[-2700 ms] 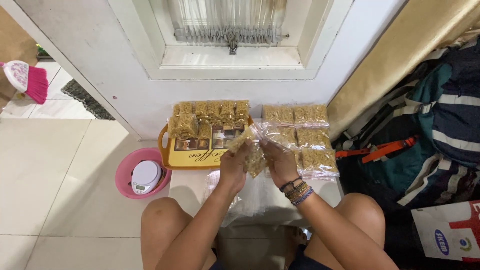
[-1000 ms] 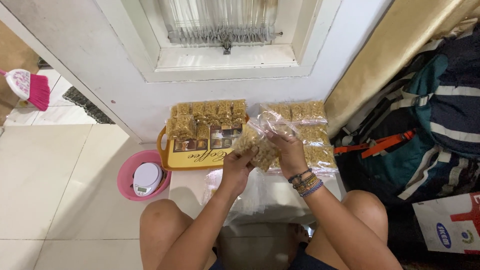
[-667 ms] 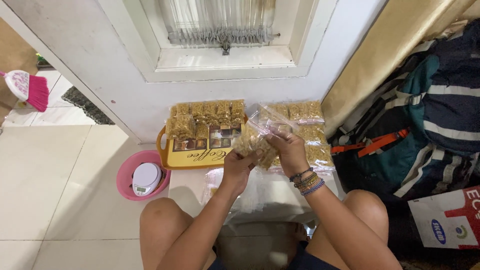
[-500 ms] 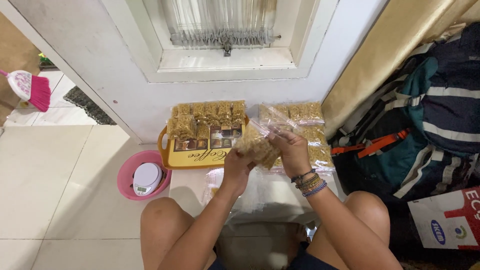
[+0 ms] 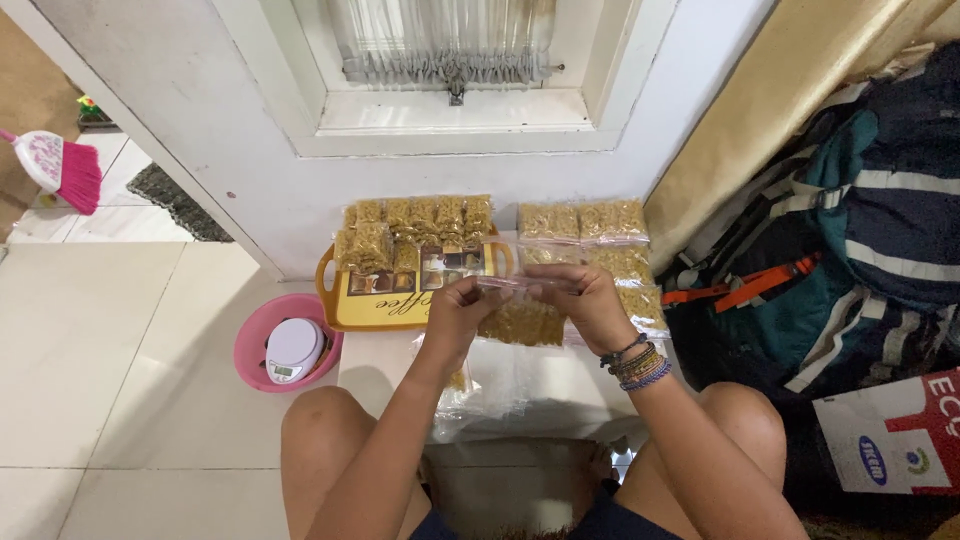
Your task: Packing small individual snack bags into a larger plastic bag for bulk packaging
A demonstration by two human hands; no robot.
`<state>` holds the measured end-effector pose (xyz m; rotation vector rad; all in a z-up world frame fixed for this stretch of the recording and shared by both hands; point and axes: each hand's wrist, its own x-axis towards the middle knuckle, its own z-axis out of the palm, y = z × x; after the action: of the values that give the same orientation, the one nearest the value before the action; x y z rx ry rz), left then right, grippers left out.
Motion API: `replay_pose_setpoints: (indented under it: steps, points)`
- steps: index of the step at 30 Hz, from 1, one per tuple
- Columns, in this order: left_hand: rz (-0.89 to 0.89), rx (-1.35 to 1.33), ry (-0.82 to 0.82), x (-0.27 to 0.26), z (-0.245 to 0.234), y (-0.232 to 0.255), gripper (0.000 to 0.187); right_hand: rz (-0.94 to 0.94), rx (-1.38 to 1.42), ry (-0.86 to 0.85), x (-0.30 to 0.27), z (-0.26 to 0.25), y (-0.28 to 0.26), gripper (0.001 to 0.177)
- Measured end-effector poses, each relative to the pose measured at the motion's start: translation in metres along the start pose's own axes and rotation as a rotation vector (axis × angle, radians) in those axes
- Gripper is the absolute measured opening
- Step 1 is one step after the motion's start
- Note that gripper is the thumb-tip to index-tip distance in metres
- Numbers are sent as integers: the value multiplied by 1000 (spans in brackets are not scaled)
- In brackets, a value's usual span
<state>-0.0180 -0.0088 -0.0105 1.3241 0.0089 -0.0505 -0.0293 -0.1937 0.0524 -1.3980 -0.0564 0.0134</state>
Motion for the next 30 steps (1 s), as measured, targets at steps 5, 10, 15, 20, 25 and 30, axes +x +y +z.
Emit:
replay_pose_setpoints:
  steps: [5, 10, 15, 20, 25, 30]
  points:
    - [-34, -122, 68, 29, -22, -46, 16, 22, -11, 43, 0, -9, -9, 24]
    - [-31, -184, 68, 39, -34, -63, 19, 43, -6, 44, 1, -13, -13, 22]
    - [-7, -209, 24, 19, -17, -16, 21, 21, -42, 36, 3, -17, -14, 21]
    - [-1, -203, -16, 3, -9, 34, 20, 12, -36, 30, 7, -25, -12, 21]
    - [-14, -163, -48, 2, -15, 47, 19, 1, -30, 0, 8, -29, -10, 18]
    - [-23, -179, -87, 6, -25, 47, 22, -17, -27, 3, 11, -32, -5, 16]
